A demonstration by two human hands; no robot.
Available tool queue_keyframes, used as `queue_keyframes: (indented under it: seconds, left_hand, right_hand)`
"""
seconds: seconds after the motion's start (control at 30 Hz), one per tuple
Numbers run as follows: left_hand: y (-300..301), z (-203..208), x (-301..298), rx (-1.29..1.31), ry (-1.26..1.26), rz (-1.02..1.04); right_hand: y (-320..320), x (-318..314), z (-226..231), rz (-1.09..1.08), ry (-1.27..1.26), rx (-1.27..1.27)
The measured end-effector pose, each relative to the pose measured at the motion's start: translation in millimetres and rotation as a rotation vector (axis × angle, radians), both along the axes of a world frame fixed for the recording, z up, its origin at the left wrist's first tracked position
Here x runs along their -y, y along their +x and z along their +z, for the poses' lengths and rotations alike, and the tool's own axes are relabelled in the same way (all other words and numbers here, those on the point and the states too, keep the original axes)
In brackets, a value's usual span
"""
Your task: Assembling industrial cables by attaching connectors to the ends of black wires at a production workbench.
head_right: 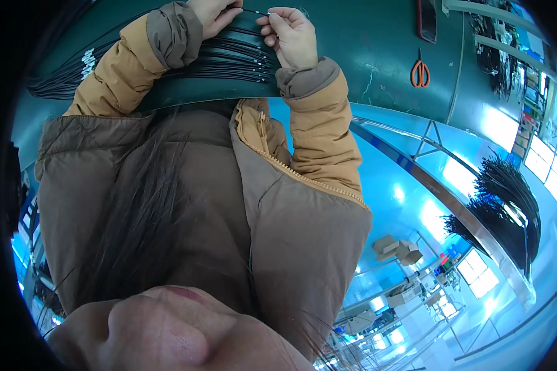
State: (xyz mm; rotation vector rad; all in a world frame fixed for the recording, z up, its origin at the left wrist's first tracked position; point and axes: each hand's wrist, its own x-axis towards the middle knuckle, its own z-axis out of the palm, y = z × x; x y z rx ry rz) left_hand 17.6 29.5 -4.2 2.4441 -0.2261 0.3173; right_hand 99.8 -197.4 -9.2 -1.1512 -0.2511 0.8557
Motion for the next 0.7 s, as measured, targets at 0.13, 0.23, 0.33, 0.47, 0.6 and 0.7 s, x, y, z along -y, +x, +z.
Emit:
queue_keyframes:
  seconds: [0.13, 0.23, 0.33, 0.47, 0.6, 0.7]
  left_hand:
    - [-2.0, 7.5, 1.9, -0.01, 0.018, 0.013]
    - [-1.1, 2.6, -0.7, -0.001, 0.004, 0.002]
    - [-1.7, 4.8, 1.5, 0.008, 0.016, 0.015]
    - [-2.7, 7.5, 1.3, -0.035, 0.019, -0.003]
    - [-7.7, 7.5, 10.7, 0.013, 0.005, 0.022]
    - [-10.3, 7.4, 16.2, 0.106, -0.068, 0.014]
  right_hand:
    - [-0.4, -1.6, -1.9, -0.01, 0.063, -0.044]
    - [1.0, -0.7, -3.2, -0.013, 0.098, -0.089]
    - [1.4, 1.5, -3.1, -0.018, 0.104, -0.127]
    - [-4.1, -1.6, 4.1, -0.042, 0.089, -0.136]
    - [-6.8, -11.1, -9.1, -0.141, -0.072, -0.051]
    - [-9.5, -18.7, -3.6, -0.103, -0.197, 0.159]
